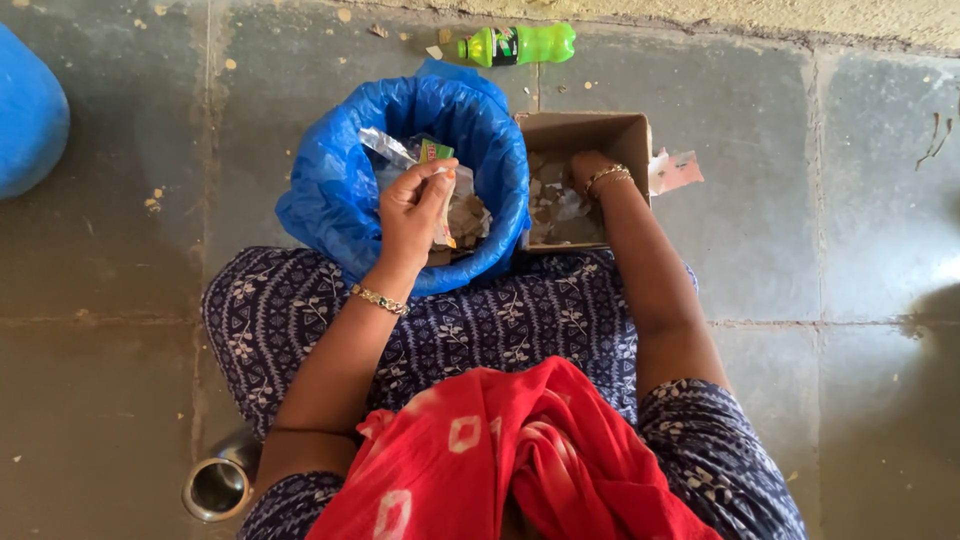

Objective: The person sits on the floor and sorts small pieces of waste from a blue plastic bag into a cardboard box. They handle items one at a time, picking up fragments and placing them into the box.

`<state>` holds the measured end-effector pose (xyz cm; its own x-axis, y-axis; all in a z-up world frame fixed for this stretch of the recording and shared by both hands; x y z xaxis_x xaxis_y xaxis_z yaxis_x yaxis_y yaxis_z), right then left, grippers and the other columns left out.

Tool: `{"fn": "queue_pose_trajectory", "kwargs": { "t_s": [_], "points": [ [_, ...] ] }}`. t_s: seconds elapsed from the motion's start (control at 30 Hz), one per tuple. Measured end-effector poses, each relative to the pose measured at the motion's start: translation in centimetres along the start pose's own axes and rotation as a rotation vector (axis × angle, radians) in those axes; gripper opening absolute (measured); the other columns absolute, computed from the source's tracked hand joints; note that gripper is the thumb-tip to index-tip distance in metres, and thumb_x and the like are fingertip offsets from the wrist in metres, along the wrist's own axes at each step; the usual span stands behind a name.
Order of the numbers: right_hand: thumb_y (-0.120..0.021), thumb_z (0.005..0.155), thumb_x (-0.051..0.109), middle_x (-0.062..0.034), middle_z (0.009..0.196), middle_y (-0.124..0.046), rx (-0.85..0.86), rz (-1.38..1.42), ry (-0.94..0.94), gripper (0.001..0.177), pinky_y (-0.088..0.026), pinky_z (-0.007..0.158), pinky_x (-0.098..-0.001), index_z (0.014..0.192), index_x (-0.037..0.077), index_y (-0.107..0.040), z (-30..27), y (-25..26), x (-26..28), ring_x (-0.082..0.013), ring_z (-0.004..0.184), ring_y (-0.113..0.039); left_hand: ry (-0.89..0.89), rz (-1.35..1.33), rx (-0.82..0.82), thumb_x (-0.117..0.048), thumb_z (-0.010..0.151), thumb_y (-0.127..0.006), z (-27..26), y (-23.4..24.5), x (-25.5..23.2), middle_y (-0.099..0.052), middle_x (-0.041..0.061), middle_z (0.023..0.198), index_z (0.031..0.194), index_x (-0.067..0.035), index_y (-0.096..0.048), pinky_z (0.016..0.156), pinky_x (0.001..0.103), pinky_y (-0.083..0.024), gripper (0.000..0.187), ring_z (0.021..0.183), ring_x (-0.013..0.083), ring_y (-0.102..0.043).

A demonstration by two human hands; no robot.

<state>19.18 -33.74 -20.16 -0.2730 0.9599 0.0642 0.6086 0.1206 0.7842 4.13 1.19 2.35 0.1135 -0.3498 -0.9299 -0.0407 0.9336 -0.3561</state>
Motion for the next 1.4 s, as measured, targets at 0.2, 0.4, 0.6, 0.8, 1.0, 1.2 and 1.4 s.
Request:
{"fn": "queue_pose_trajectory", "kwargs": {
  "t_s": [0.2, 0.4, 0.6, 0.8, 1.0, 1.2, 1.4],
  "points": [
    [-0.073, 0.082, 0.005, -0.0163, 0.116, -0.074, 0.033, 0.032, 0.047, 0.033, -0.056, 0.095, -0.0423, 0.110, 0.020, -0.082, -0.2, -0.3, 1.0, -0.0341, 0.106, -0.071, 0.043, 0.043, -0.039, -0.018, 0.100, -0.072, -0.1, -0.1, 0.2, -0.068, -0.004, 0.079, 0.109, -0.003, -0.077, 0.054, 0.017, -0.040, 0.018, 0.062, -0.0011, -0.052],
    [-0.077, 0.086, 0.010, -0.0141, 0.109, -0.077, -0.309, 0.252, 0.016, 0.023, -0.056, 0.093, -0.0389, 0.107, 0.017, -0.083, -6.8, 7.4, 1.6, -0.0304, 0.098, -0.073, 0.016, 0.127, -0.132, -0.028, 0.103, -0.070, 0.0, 0.5, 0.0, -0.064, -0.005, 0.071, 0.105, -0.003, -0.079, 0.048, 0.019, -0.039, 0.026, 0.056, -0.0003, -0.051],
    [-0.078, 0.088, 0.012, -0.0044, 0.096, -0.075, -0.642, 1.046, 0.234, 0.025, -0.056, 0.078, -0.0255, 0.110, 0.001, -0.072, -15.7, 11.8, 6.7, -0.0096, 0.086, -0.069, 0.042, 0.374, -0.105, -0.034, 0.094, -0.075, 0.3, 0.5, 0.8, -0.072, 0.004, 0.097, 0.119, -0.006, -0.072, 0.067, 0.027, -0.054, 0.038, 0.082, 0.0118, -0.065],
    [-0.072, 0.098, 0.017, 0.0007, 0.094, -0.074, -0.575, 1.209, 0.262, 0.022, -0.051, 0.076, -0.0209, 0.112, 0.001, -0.076, -16.1, 12.3, 8.5, -0.0035, 0.085, -0.063, -0.173, 0.545, -0.131, -0.032, 0.096, -0.078, 0.3, 1.0, 0.7, -0.073, 0.012, 0.124, 0.126, -0.005, -0.068, 0.104, 0.039, -0.051, 0.042, 0.118, 0.0238, -0.064],
    [-0.073, 0.097, 0.021, 0.0003, 0.088, -0.074, -0.348, 1.320, 0.387, 0.023, -0.054, 0.076, -0.0219, 0.102, -0.001, -0.076, -18.2, 13.4, 11.5, -0.0047, 0.082, -0.067, -0.108, 0.438, 0.031, -0.026, 0.096, -0.076, 0.4, -0.3, 0.2, -0.078, 0.006, 0.110, 0.113, -0.006, -0.075, 0.092, 0.030, -0.059, 0.027, 0.103, 0.0156, -0.073],
    [-0.080, 0.092, 0.019, -0.0023, 0.081, -0.069, -0.480, 0.921, 0.483, 0.019, -0.050, 0.062, -0.0253, 0.096, 0.001, -0.076, -21.7, 14.8, 18.1, -0.0058, 0.071, -0.061, -0.104, 0.489, 0.133, -0.020, 0.089, -0.083, 0.2, -1.5, -1.5, -0.077, 0.005, 0.102, 0.104, -0.003, -0.077, 0.078, 0.026, -0.058, 0.023, 0.089, 0.0109, -0.073],
    [-0.082, 0.090, 0.015, -0.0055, 0.084, -0.068, -0.556, 0.778, 0.583, 0.016, -0.050, 0.063, -0.0268, 0.098, 0.003, -0.076, -22.9, 16.2, 20.1, -0.0093, 0.071, -0.063, -0.047, 0.272, 0.203, -0.013, 0.098, -0.074, 0.1, -1.2, 0.6, -0.076, 0.001, 0.104, 0.111, -0.004, -0.073, 0.086, 0.025, -0.057, 0.016, 0.096, 0.0080, -0.070]
  ]
}}
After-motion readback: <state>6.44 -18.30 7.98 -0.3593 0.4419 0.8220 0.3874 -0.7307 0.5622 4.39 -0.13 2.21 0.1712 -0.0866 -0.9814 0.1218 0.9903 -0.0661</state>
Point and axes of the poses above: each hand's wrist, its own z-axis towards the middle knuckle, its own y-axis out of the back of the hand, x = y × z, the point moved 5 cm from there along z, towards the middle knuckle
